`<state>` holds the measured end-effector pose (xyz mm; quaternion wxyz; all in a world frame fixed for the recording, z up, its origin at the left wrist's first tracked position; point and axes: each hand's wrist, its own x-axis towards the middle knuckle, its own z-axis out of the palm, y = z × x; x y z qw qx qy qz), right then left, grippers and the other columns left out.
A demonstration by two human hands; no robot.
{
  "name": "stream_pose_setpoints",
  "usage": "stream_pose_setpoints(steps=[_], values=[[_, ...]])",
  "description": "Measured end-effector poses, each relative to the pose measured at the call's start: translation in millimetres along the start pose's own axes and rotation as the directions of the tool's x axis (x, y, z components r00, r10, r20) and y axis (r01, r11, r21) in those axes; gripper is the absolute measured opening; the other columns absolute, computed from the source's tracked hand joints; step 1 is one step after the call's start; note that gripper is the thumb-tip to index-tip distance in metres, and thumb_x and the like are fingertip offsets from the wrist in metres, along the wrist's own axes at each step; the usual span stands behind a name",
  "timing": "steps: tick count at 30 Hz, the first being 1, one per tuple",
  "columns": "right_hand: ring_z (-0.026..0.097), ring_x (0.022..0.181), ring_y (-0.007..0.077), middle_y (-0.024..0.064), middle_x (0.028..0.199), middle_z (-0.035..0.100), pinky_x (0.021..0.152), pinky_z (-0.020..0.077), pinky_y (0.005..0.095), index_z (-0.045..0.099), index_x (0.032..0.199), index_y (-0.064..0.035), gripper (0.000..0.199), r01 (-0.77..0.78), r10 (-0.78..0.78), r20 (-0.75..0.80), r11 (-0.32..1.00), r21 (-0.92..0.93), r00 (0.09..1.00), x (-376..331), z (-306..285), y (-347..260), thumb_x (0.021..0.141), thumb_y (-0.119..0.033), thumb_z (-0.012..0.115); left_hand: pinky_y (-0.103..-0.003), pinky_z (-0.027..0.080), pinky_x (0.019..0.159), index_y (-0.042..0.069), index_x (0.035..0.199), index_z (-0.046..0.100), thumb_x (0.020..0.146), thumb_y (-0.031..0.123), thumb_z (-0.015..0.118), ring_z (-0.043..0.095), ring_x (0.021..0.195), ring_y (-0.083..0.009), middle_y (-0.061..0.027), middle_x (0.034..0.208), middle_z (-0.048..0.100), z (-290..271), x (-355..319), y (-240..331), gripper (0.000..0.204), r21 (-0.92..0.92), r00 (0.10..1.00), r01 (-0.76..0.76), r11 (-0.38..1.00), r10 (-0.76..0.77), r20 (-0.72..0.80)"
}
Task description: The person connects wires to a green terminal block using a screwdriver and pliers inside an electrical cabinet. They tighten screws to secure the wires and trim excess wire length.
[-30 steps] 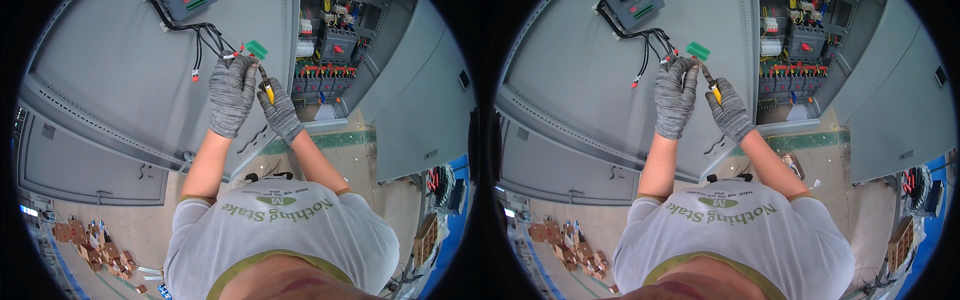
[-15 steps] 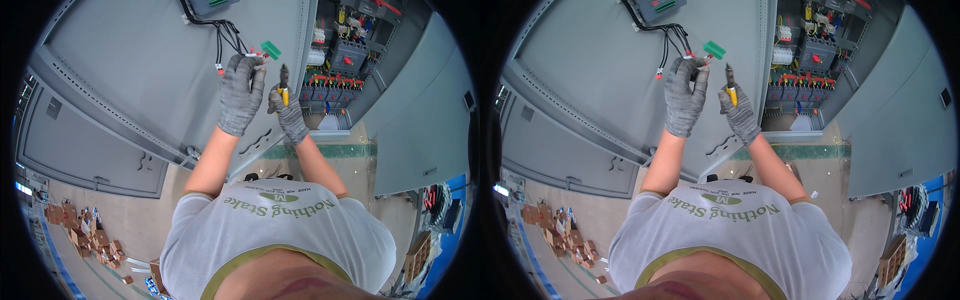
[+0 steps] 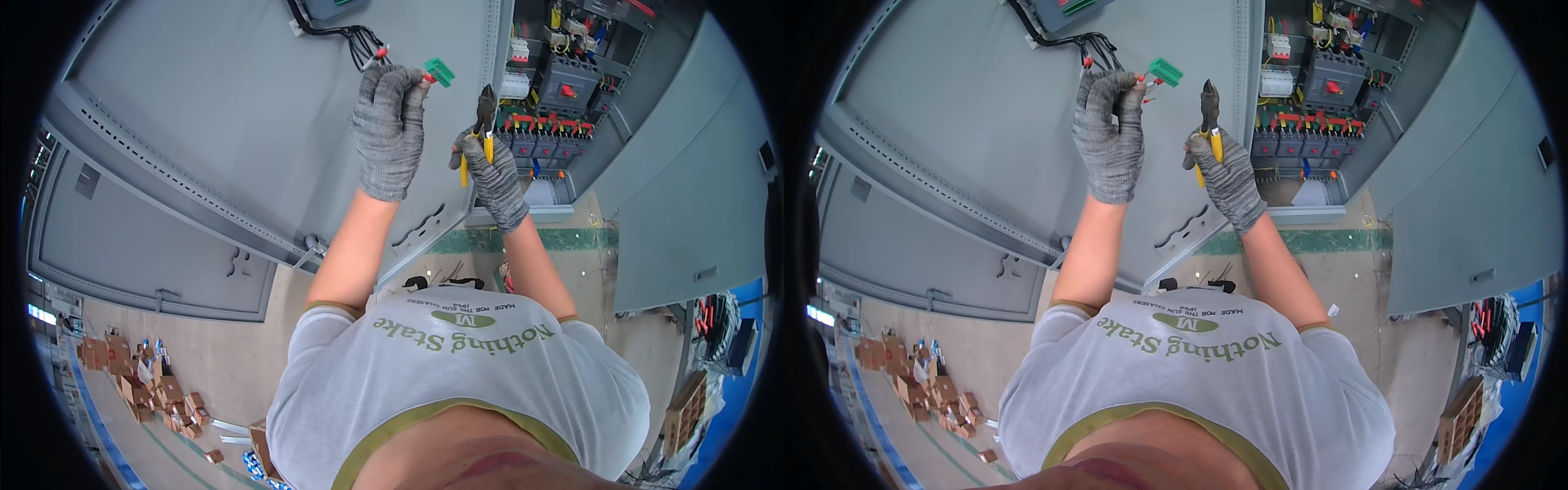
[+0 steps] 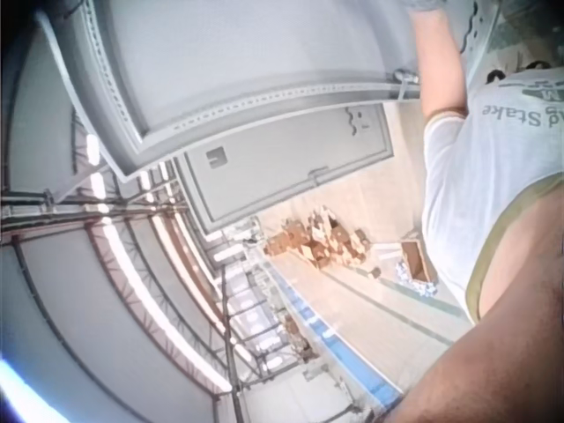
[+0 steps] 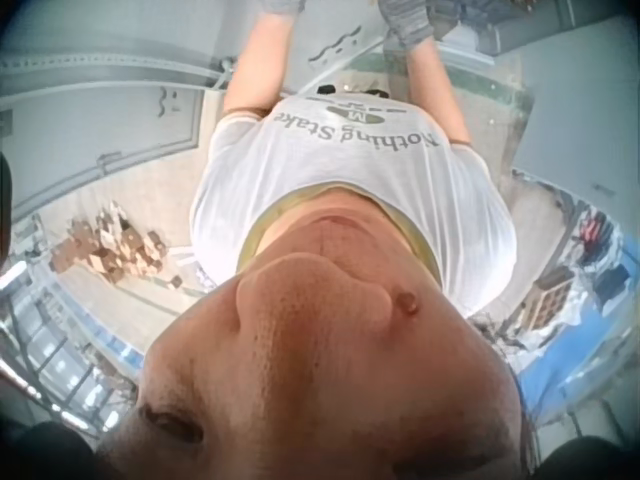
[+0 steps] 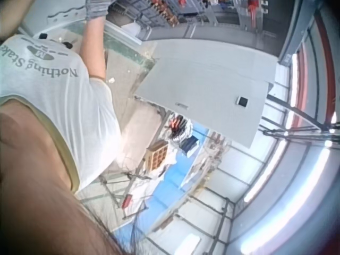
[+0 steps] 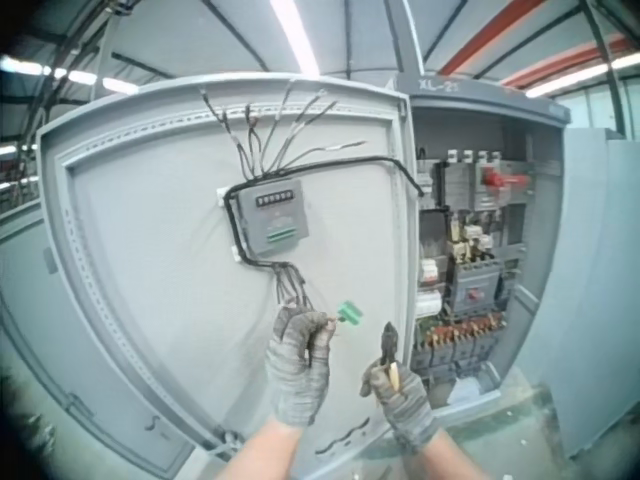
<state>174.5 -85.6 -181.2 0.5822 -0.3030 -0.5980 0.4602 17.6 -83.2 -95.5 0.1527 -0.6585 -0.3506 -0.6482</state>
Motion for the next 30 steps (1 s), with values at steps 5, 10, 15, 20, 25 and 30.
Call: stream_pose_setpoints(steps=[5, 10, 15, 20, 25, 30], values=[[0.058, 0.071, 0.0106, 0.0046, 0.073, 0.062, 0.069, 0.0471, 0.0267, 0.060, 0.095, -0.0013, 0.032, -0.023, 0.023, 0.029, 1.000, 0.015, 0.999, 3, 0, -8, 0.098, -0.033, 0.056, -0.034, 0.052, 0.064, 0.007, 0.097, 0.063, 0.088, 0.010, 0.067, 0.065, 0.075, -0.0253, -0.0101, 0.089, 0.064, 7, 12, 15, 0.010, 0.168, 0.994, 0.017, 0.986, -0.035, 0.105], [0.057, 0.076, 0.0110, 0.0029, 0.081, 0.065, 0.072, 0.0470, 0.0277, 0.061, 0.105, -0.0048, 0.032, -0.045, 0.053, 0.041, 0.981, -0.188, 0.998, 6, 1, -19, 0.099, -0.035, 0.055, -0.036, 0.052, 0.063, 0.007, 0.097, 0.062, 0.087, 0.011, 0.067, 0.065, 0.074, -0.0275, -0.0113, 0.089, 0.064, 10, 15, 8, 0.012, 0.191, 0.991, -0.104, 0.976, 0.086, 0.102], [0.057, 0.078, 0.0097, 0.0026, 0.083, 0.065, 0.070, 0.0471, 0.0269, 0.062, 0.106, -0.0045, 0.032, -0.038, 0.047, 0.040, 0.976, -0.213, 0.998, 7, 6, -19, 0.100, -0.035, 0.053, -0.033, 0.052, 0.066, 0.006, 0.098, 0.062, 0.088, 0.008, 0.066, 0.065, 0.073, -0.0235, -0.0107, 0.089, 0.064, 7, 15, 5, 0.011, 0.126, 0.989, -0.143, 0.982, 0.136, 0.066], [0.055, 0.072, 0.0115, 0.0033, 0.078, 0.064, 0.071, 0.0465, 0.0285, 0.060, 0.104, -0.0053, 0.033, -0.047, 0.060, 0.059, 0.980, -0.195, 0.996, 7, 13, -24, 0.097, -0.037, 0.056, -0.028, 0.052, 0.069, 0.005, 0.100, 0.062, 0.091, 0.005, 0.063, 0.061, 0.073, -0.0115, -0.0045, 0.088, 0.064, 2, 13, 2, 0.010, -0.105, 0.994, 0.098, 0.990, -0.093, 0.053], [0.057, 0.072, 0.0120, 0.0042, 0.077, 0.063, 0.071, 0.0472, 0.0297, 0.060, 0.105, -0.0039, 0.035, -0.026, 0.037, 0.043, 0.975, -0.219, 0.998, 6, 20, -35, 0.096, -0.037, 0.057, -0.025, 0.050, 0.068, 0.005, 0.100, 0.063, 0.091, 0.005, 0.063, 0.058, 0.072, -0.0091, -0.0034, 0.089, 0.064, -5, 16, 7, 0.009, -0.048, 0.993, 0.117, 0.992, -0.115, 0.036], [0.063, 0.073, 0.0247, 0.0129, 0.079, 0.064, 0.071, 0.0499, 0.0357, 0.059, 0.108, -0.0024, 0.037, 0.008, -0.002, 0.019, 0.939, -0.343, 1.000, 10, 22, -40, 0.095, -0.037, 0.058, -0.025, 0.050, 0.067, 0.004, 0.099, 0.065, 0.091, 0.004, 0.062, 0.058, 0.073, -0.0086, -0.0035, 0.088, 0.062, -6, 16, 10, 0.009, -0.114, 0.991, 0.133, 0.985, -0.129, 0.038]])
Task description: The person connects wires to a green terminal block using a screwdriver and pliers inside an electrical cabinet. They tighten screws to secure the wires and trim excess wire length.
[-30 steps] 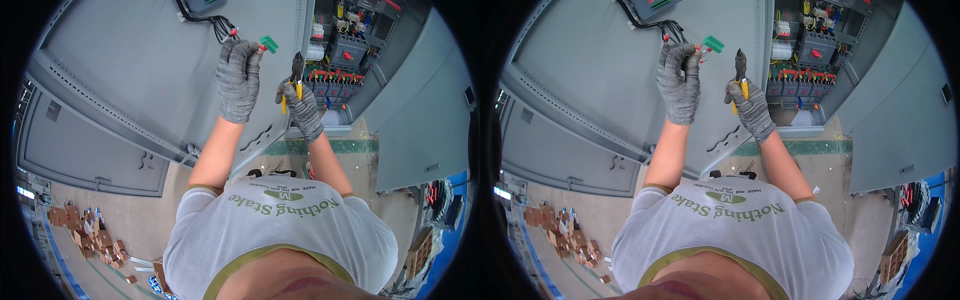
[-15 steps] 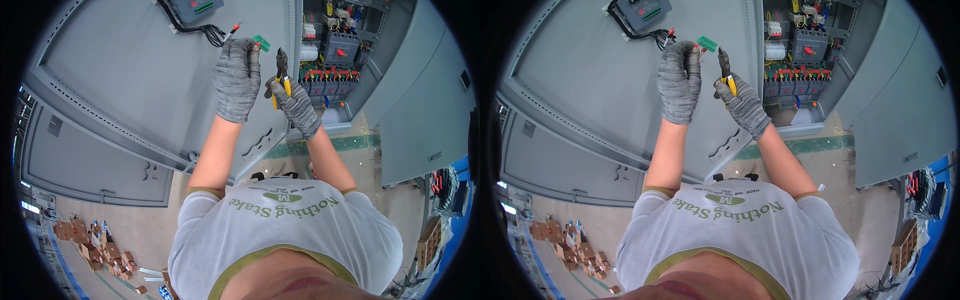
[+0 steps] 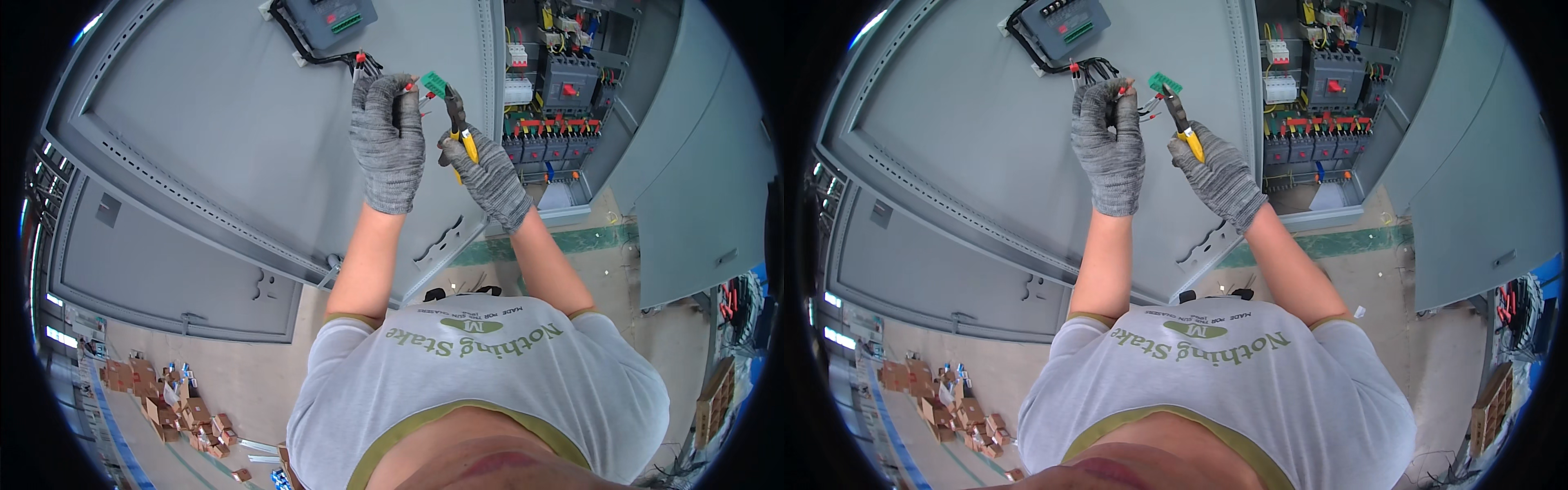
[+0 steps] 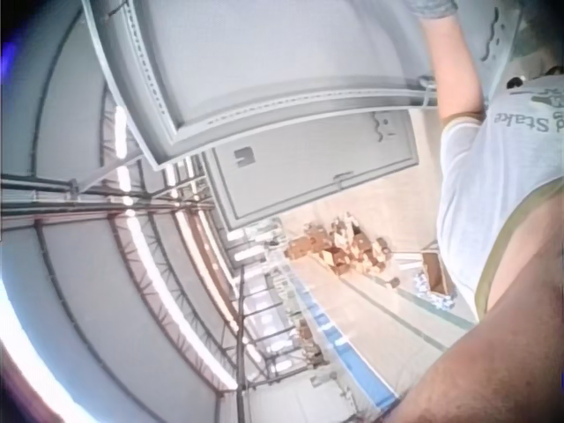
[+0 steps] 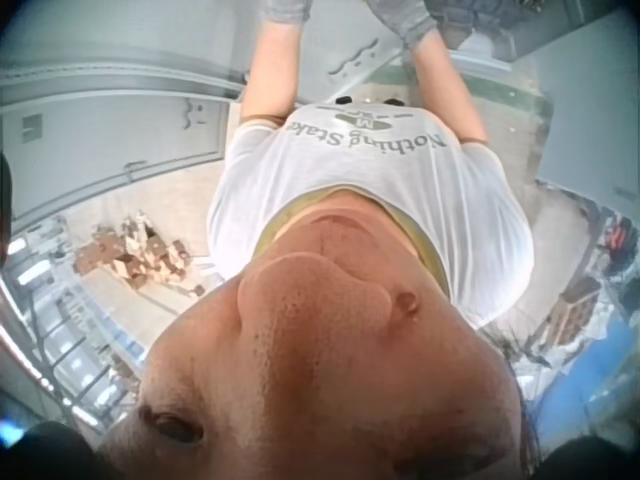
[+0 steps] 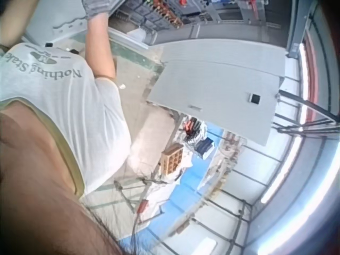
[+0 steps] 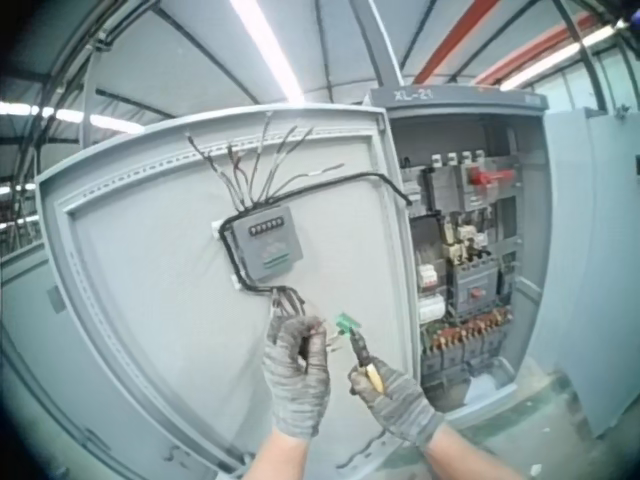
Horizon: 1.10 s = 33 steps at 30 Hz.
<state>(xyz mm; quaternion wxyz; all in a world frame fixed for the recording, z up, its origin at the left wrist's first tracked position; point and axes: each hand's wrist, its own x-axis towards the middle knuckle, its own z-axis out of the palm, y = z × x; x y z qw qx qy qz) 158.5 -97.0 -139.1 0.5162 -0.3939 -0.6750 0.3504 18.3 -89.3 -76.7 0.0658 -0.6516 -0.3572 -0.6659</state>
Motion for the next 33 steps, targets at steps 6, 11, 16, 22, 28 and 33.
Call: stream_pose_setpoints(steps=[6, 11, 16, 22, 28, 33], values=[[0.064, 0.085, 0.0406, 0.0236, 0.089, 0.065, 0.075, 0.0510, 0.0437, 0.059, 0.112, 0.0001, 0.041, 0.022, -0.050, -0.083, 0.952, -0.306, 0.995, 5, 3, -14, 0.093, -0.036, 0.059, -0.025, 0.051, 0.068, 0.003, 0.098, 0.065, 0.090, 0.003, 0.062, 0.060, 0.075, -0.0099, -0.0051, 0.096, 0.061, -1, -2, -6, 0.009, 0.056, 0.995, -0.073, 0.996, 0.070, 0.066], [0.064, 0.089, 0.0389, 0.0237, 0.099, 0.064, 0.079, 0.0513, 0.0441, 0.059, 0.112, 0.0035, 0.041, 0.176, -0.310, -0.184, 0.836, -0.519, 0.933, 3, 3, -6, 0.092, -0.032, 0.060, -0.025, 0.051, 0.068, 0.003, 0.099, 0.065, 0.090, 0.001, 0.062, 0.061, 0.077, -0.0100, -0.0054, 0.096, 0.061, -4, -5, -1, 0.010, 0.049, 0.995, -0.037, 0.998, 0.032, 0.098], [0.063, 0.090, 0.0382, 0.0224, 0.100, 0.062, 0.080, 0.0508, 0.0435, 0.058, 0.111, 0.0036, 0.038, 0.151, -0.291, -0.188, 0.832, -0.535, 0.938, 4, -3, -5, 0.091, -0.028, 0.061, -0.025, 0.051, 0.067, 0.003, 0.100, 0.065, 0.089, 0.000, 0.062, 0.061, 0.076, -0.0102, -0.0052, 0.095, 0.060, -6, -5, 2, 0.012, 0.032, 0.994, -0.035, 0.999, 0.031, 0.108], [0.063, 0.091, 0.0370, 0.0211, 0.100, 0.062, 0.080, 0.0507, 0.0431, 0.057, 0.112, 0.0021, 0.036, 0.138, -0.289, -0.201, 0.826, -0.547, 0.936, 5, -3, 0, 0.092, -0.027, 0.060, -0.025, 0.051, 0.068, 0.003, 0.099, 0.065, 0.088, -0.001, 0.062, 0.061, 0.077, -0.0107, -0.0049, 0.094, 0.059, -7, -8, 3, 0.012, 0.007, 0.994, -0.040, 0.999, 0.039, 0.101], [0.063, 0.090, 0.0355, 0.0198, 0.099, 0.062, 0.078, 0.0507, 0.0434, 0.057, 0.111, 0.0004, 0.035, 0.106, -0.273, -0.208, 0.806, -0.582, 0.939, 3, 0, -6, 0.091, -0.028, 0.060, -0.025, 0.050, 0.068, 0.002, 0.098, 0.065, 0.087, -0.001, 0.063, 0.060, 0.077, -0.0111, -0.0053, 0.093, 0.059, -6, -8, -1, 0.011, 0.075, 0.989, -0.099, 0.992, 0.089, 0.120], [0.063, 0.087, 0.0345, 0.0191, 0.096, 0.063, 0.076, 0.0505, 0.0435, 0.058, 0.109, 0.0001, 0.035, 0.097, -0.265, -0.170, 0.759, -0.644, 0.949, 5, -1, -9, 0.091, -0.029, 0.061, -0.025, 0.051, 0.068, 0.003, 0.098, 0.064, 0.087, -0.001, 0.063, 0.060, 0.076, -0.0117, -0.0057, 0.093, 0.059, -6, -10, -5, 0.011, 0.042, 0.989, -0.087, 0.995, 0.081, 0.123]])
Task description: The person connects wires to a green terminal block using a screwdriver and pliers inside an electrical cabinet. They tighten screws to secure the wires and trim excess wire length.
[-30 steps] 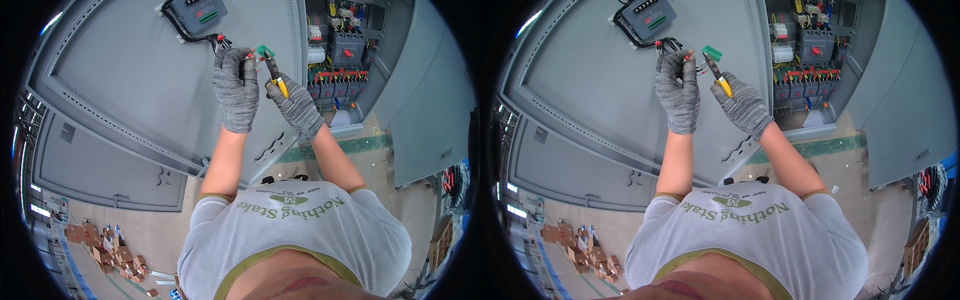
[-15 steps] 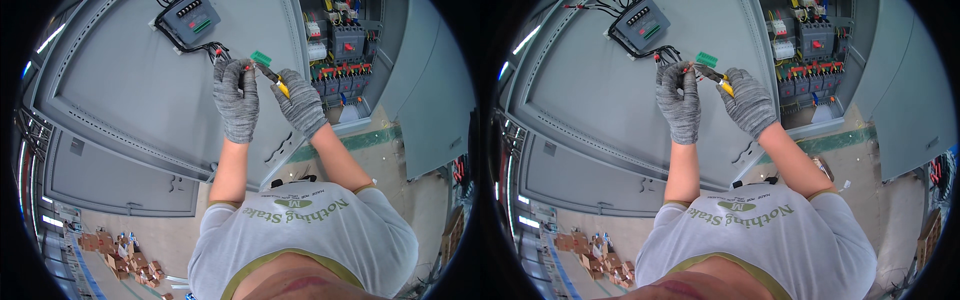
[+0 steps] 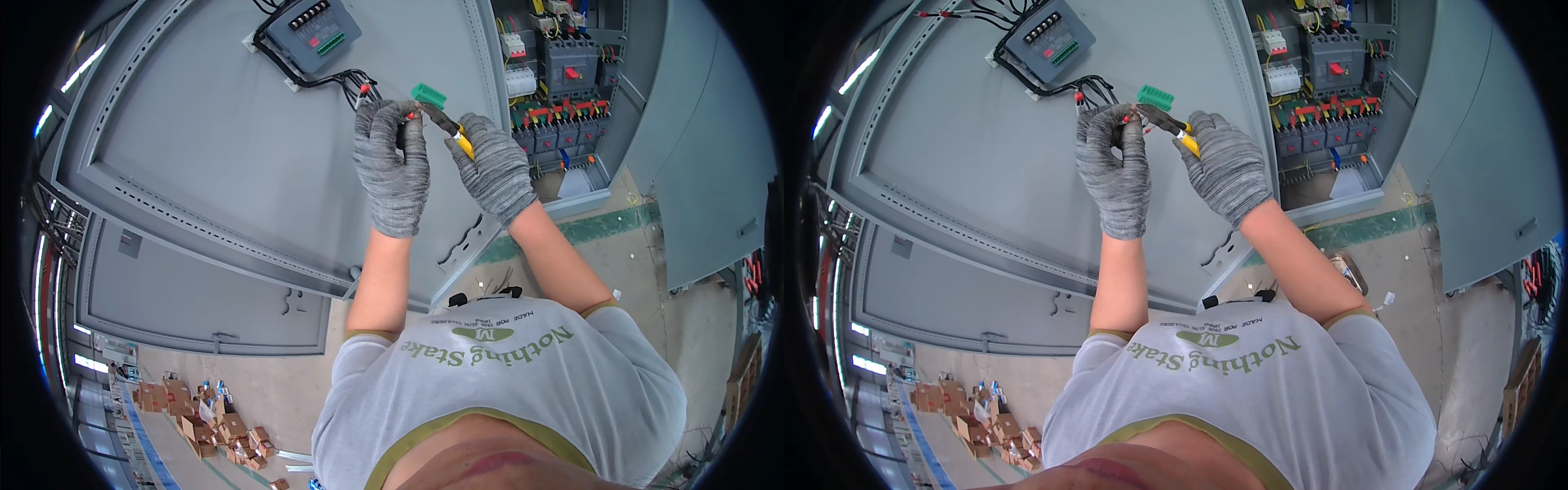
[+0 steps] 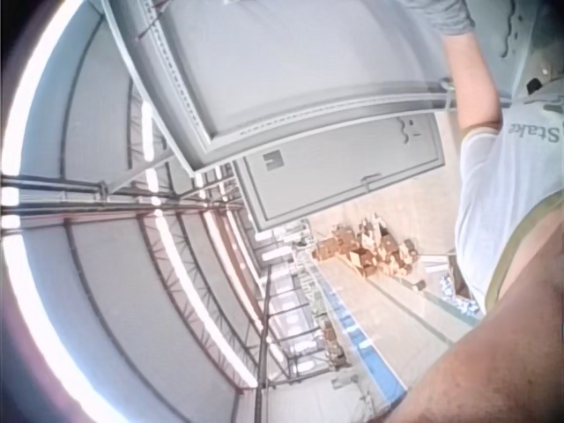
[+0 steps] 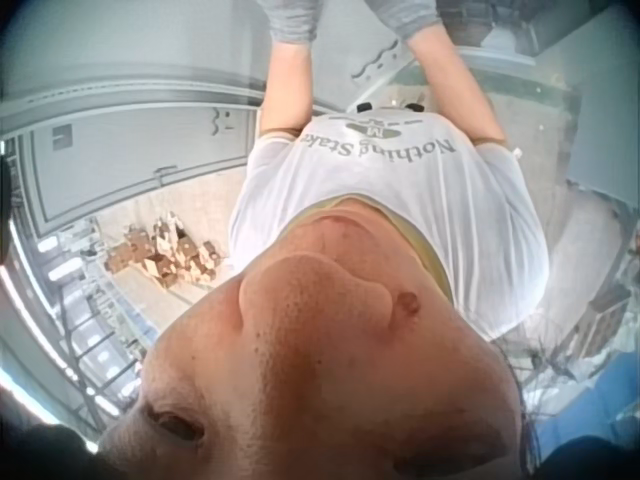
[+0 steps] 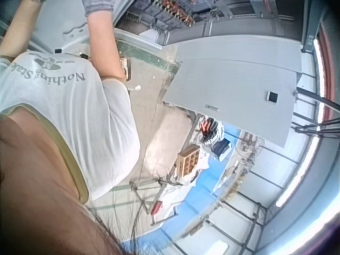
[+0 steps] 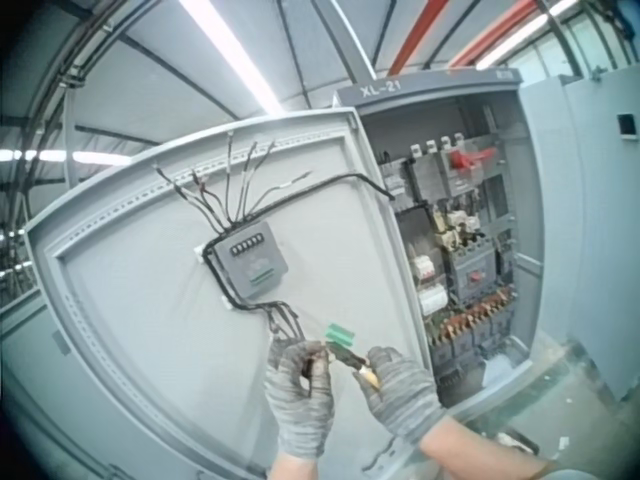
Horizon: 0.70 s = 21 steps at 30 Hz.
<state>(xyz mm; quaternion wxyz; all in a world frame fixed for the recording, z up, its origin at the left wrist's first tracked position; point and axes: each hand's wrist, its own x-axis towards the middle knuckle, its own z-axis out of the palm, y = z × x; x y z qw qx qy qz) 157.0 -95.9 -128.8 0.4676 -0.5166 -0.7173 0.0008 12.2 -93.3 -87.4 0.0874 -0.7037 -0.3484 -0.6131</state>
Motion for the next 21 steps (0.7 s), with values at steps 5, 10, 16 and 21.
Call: stream_pose_setpoints(steps=[5, 10, 16, 21], values=[[0.062, 0.083, 0.0405, 0.0236, 0.091, 0.063, 0.071, 0.0510, 0.0445, 0.058, 0.106, 0.0052, 0.037, 0.179, -0.185, -0.082, 0.981, -0.079, 0.979, 4, 5, 11, 0.090, -0.028, 0.063, -0.025, 0.051, 0.068, 0.003, 0.098, 0.064, 0.088, 0.000, 0.063, 0.061, 0.077, -0.0118, -0.0059, 0.093, 0.059, 1, 1, 1, 0.011, 0.027, 1.000, -0.013, 1.000, 0.013, -0.010], [0.060, 0.076, 0.0396, 0.0231, 0.083, 0.061, 0.068, 0.0489, 0.0445, 0.056, 0.104, 0.0023, 0.031, -0.078, 0.080, 0.009, 0.915, 0.397, 0.997, -3, 21, 9, 0.092, -0.025, 0.062, -0.028, 0.050, 0.066, 0.003, 0.099, 0.064, 0.088, 0.002, 0.063, 0.060, 0.075, -0.0158, -0.0078, 0.094, 0.059, 5, 5, 6, 0.011, 0.059, 0.999, -0.013, 0.998, 0.010, 0.040], [0.058, 0.070, 0.0394, 0.0219, 0.075, 0.059, 0.064, 0.0471, 0.0427, 0.055, 0.103, 0.0006, 0.030, -0.199, 0.134, 0.155, 0.806, 0.557, 0.979, -7, 39, 21, 0.092, -0.027, 0.062, -0.031, 0.049, 0.064, 0.002, 0.098, 0.065, 0.088, 0.003, 0.063, 0.058, 0.071, -0.0205, -0.0110, 0.090, 0.059, 8, 7, 5, 0.010, 0.131, 0.995, -0.063, 0.989, 0.053, 0.083], [0.058, 0.069, 0.0372, 0.0200, 0.075, 0.060, 0.064, 0.0468, 0.0418, 0.057, 0.099, -0.0001, 0.030, -0.274, 0.176, 0.220, 0.760, 0.589, 0.960, -5, 36, 24, 0.094, -0.030, 0.060, -0.031, 0.049, 0.062, 0.002, 0.096, 0.067, 0.088, 0.004, 0.064, 0.058, 0.069, -0.0187, -0.0117, 0.087, 0.059, 8, 11, 11, 0.008, 0.172, 0.994, -0.070, 0.983, 0.055, 0.090]])
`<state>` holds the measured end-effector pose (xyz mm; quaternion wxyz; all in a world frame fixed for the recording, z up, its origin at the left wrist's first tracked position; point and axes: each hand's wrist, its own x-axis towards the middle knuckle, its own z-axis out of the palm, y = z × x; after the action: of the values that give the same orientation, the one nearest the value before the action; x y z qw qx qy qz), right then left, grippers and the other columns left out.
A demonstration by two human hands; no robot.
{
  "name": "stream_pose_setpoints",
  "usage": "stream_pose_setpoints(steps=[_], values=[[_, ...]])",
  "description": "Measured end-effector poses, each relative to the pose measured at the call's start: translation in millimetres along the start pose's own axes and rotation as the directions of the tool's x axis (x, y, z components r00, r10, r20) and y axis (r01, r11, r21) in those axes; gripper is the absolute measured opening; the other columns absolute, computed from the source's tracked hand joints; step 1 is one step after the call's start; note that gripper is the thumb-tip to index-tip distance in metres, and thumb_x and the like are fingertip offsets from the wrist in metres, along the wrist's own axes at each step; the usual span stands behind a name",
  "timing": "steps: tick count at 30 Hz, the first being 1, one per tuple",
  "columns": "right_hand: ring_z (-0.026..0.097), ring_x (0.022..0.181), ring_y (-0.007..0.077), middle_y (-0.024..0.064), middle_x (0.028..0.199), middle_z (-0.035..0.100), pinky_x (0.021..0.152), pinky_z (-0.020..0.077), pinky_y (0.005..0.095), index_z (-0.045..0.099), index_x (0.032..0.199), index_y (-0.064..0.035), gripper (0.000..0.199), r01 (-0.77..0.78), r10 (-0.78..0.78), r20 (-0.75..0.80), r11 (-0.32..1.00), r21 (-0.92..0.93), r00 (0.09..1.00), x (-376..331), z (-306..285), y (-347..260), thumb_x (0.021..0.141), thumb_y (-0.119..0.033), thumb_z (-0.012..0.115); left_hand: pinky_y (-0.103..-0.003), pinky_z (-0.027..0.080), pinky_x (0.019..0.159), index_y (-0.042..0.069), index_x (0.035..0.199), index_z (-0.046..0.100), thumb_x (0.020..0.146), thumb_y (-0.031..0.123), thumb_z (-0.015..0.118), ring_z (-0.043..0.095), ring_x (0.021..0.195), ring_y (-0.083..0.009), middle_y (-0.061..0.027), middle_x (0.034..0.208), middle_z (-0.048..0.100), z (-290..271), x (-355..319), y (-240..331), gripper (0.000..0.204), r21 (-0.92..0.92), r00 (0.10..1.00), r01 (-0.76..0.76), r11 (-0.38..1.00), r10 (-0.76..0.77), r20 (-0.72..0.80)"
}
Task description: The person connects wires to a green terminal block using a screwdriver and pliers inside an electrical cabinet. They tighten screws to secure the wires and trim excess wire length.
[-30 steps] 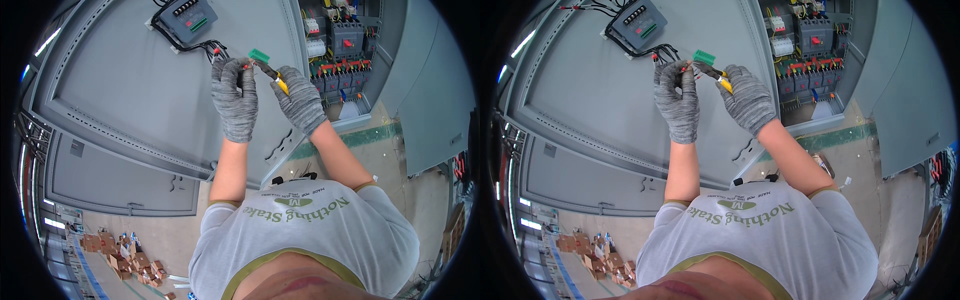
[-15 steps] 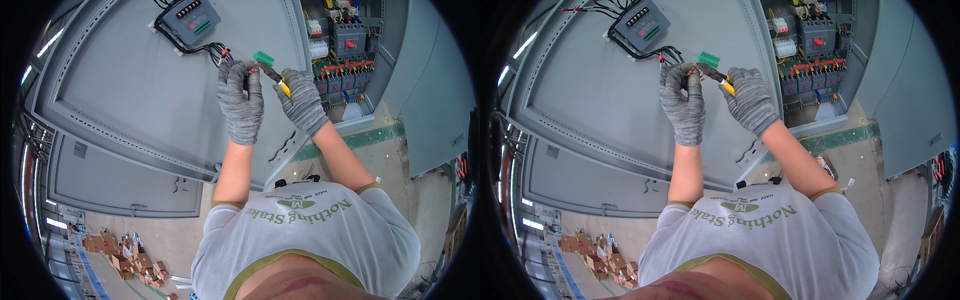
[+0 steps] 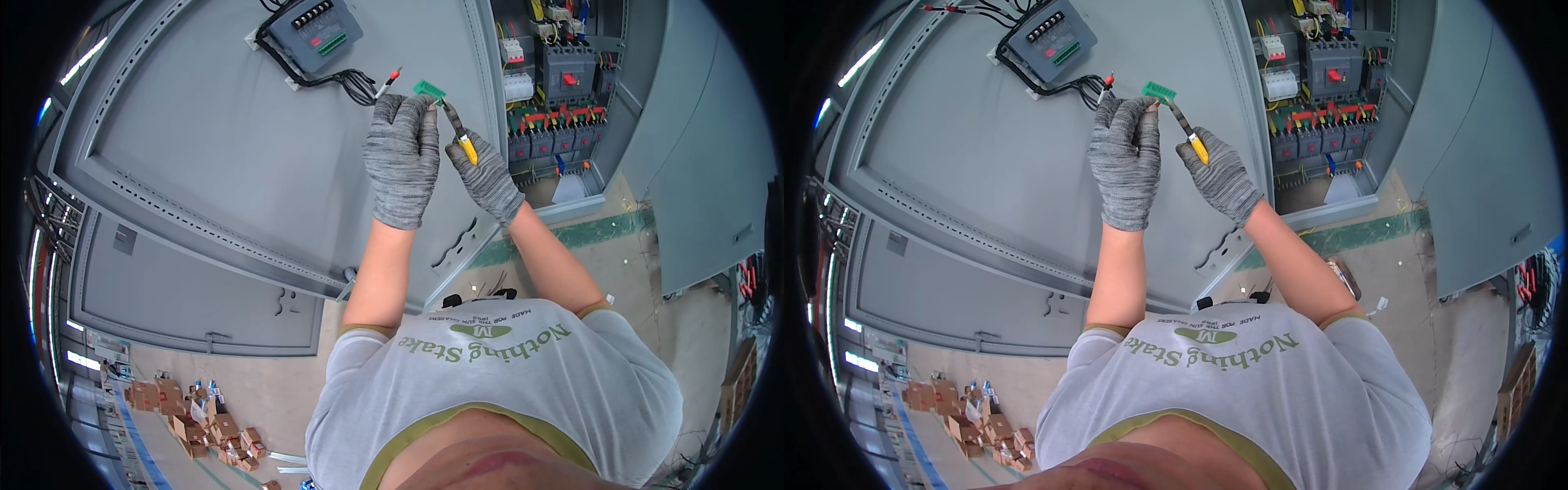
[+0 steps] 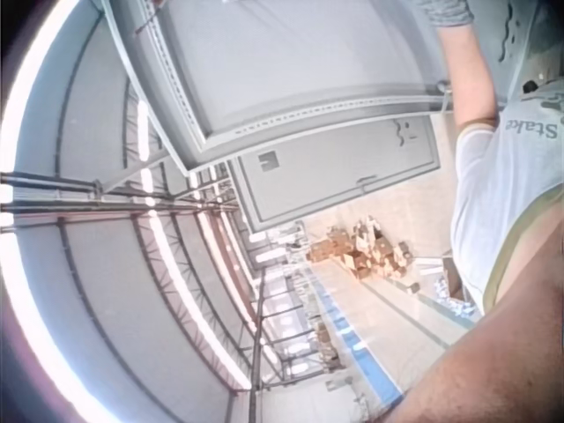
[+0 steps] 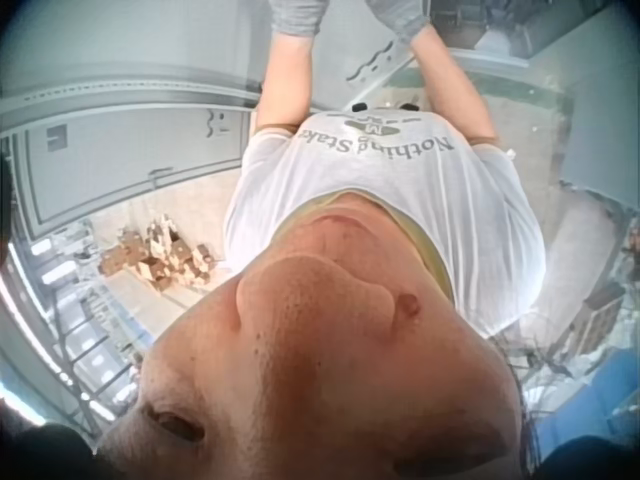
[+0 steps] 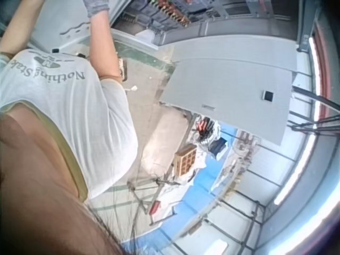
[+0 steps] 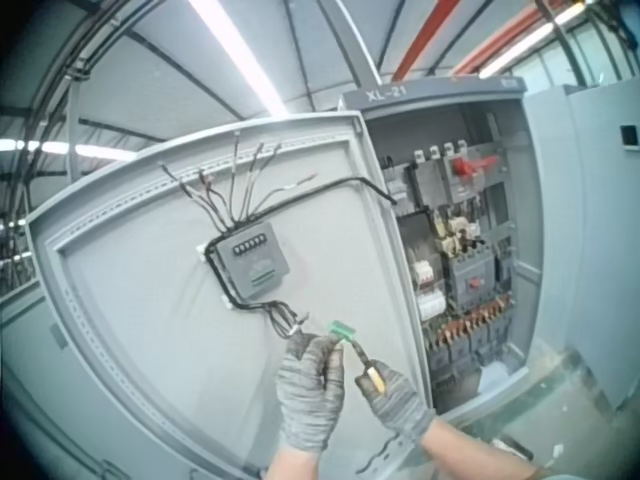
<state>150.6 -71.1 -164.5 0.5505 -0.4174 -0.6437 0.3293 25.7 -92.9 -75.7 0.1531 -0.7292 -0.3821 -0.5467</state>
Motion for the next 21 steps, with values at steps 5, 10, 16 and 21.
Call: stream_pose_setpoints(steps=[5, 10, 16, 21], values=[[0.059, 0.069, 0.0351, 0.0180, 0.073, 0.059, 0.065, 0.0475, 0.0405, 0.059, 0.101, -0.0006, 0.036, 0.155, -0.167, -0.034, 0.962, -0.225, 0.985, 0, -11, -3, 0.095, -0.036, 0.056, -0.029, 0.048, 0.058, 0.003, 0.097, 0.067, 0.088, 0.004, 0.065, 0.057, 0.064, -0.0163, -0.0111, 0.087, 0.060, -4, -1, 1, 0.010, 0.005, 1.000, 0.022, 1.000, -0.022, -0.010], [0.063, 0.072, 0.0344, 0.0176, 0.075, 0.064, 0.066, 0.0488, 0.0418, 0.060, 0.110, -0.0007, 0.041, 0.034, -0.032, 0.017, 0.991, -0.132, 0.999, -4, -21, -23, 0.096, -0.038, 0.056, -0.028, 0.048, 0.058, 0.003, 0.098, 0.067, 0.088, 0.003, 0.064, 0.058, 0.063, -0.0158, -0.0098, 0.088, 0.060, -6, -4, -1, 0.010, -0.023, 0.999, 0.025, 0.999, -0.026, -0.036], [0.064, 0.088, 0.0385, 0.0241, 0.092, 0.064, 0.078, 0.0512, 0.0436, 0.057, 0.116, 0.0058, 0.047, 0.185, -0.202, -0.013, 0.917, -0.355, 0.979, -6, -19, -34, 0.094, -0.036, 0.059, -0.026, 0.048, 0.061, 0.003, 0.099, 0.068, 0.088, 0.001, 0.062, 0.060, 0.069, -0.0145, -0.0087, 0.089, 0.060, -4, -7, -4, 0.012, -0.146, 0.994, 0.087, 0.985, -0.095, -0.048], [0.062, 0.094, 0.0403, 0.0251, 0.103, 0.061, 0.082, 0.0504, 0.0442, 0.057, 0.113, 0.0064, 0.044, 0.207, -0.267, -0.064, 0.860, -0.467, 0.962, -5, -16, -35, 0.092, -0.032, 0.061, -0.027, 0.049, 0.064, 0.003, 0.100, 0.068, 0.088, 0.000, 0.061, 0.060, 0.075, -0.0145, -0.0082, 0.089, 0.060, -7, -6, -2, 0.014, -0.153, 0.993, 0.112, 0.982, -0.118, -0.028]])
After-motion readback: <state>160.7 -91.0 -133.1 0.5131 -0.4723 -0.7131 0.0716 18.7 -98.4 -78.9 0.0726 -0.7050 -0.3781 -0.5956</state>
